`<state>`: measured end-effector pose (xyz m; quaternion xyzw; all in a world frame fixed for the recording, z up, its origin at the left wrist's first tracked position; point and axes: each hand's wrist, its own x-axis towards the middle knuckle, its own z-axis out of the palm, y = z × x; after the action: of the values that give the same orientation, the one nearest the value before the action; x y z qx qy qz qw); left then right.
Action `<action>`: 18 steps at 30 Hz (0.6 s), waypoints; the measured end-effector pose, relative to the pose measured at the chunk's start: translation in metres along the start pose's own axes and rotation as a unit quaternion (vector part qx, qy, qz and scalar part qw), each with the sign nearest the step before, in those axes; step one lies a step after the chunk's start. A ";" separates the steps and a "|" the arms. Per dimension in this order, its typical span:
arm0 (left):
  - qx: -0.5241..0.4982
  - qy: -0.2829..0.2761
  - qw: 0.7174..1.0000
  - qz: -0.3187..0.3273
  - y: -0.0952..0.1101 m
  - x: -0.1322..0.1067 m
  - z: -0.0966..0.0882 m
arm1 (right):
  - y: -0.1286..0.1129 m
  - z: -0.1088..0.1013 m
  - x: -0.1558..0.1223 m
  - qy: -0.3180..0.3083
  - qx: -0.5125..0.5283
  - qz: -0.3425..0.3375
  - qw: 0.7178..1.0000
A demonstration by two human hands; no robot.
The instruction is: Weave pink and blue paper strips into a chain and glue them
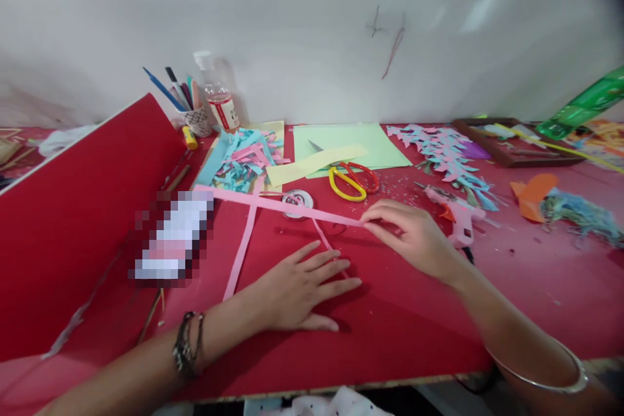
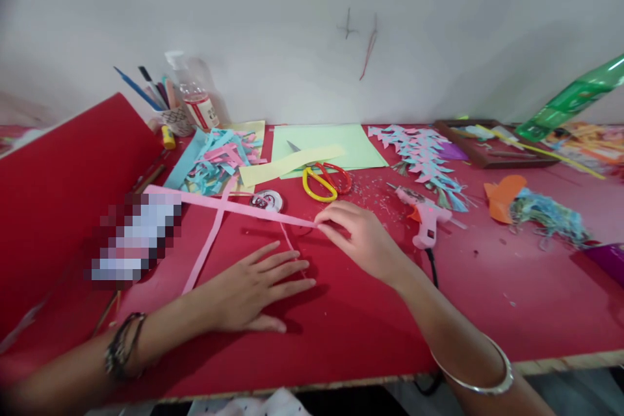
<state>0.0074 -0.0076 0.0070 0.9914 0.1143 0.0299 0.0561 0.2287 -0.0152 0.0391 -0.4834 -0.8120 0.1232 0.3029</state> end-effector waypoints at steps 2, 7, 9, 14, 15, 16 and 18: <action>0.025 -0.007 0.999 -0.032 -0.005 0.001 -0.001 | -0.003 -0.002 -0.005 0.017 -0.016 -0.025 0.999; 0.087 -0.032 0.988 -0.126 -0.040 -0.023 -0.004 | -0.007 -0.002 -0.029 0.037 -0.058 -0.097 0.993; 0.106 -0.027 0.982 -0.155 -0.057 -0.040 -0.007 | -0.007 0.003 -0.040 0.002 -0.084 -0.104 0.991; 0.080 0.002 0.965 -0.250 -0.078 -0.075 -0.026 | -0.004 0.021 -0.060 -0.116 -0.135 -0.085 0.980; 0.050 0.011 0.965 -0.258 -0.075 -0.077 -0.032 | -0.004 0.024 -0.062 -0.128 -0.137 -0.073 0.980; 0.015 0.020 0.964 -0.266 -0.069 -0.076 -0.038 | -0.005 0.026 -0.063 -0.135 -0.138 -0.061 0.979; -0.037 0.064 0.960 -0.271 -0.049 -0.068 -0.047 | -0.008 0.031 -0.061 -0.142 -0.138 -0.048 0.979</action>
<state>-0.0729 0.0292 0.0445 0.9165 0.3811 0.0810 0.0909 0.2258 -0.0688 -0.0041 -0.4587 -0.8782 0.0627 0.1200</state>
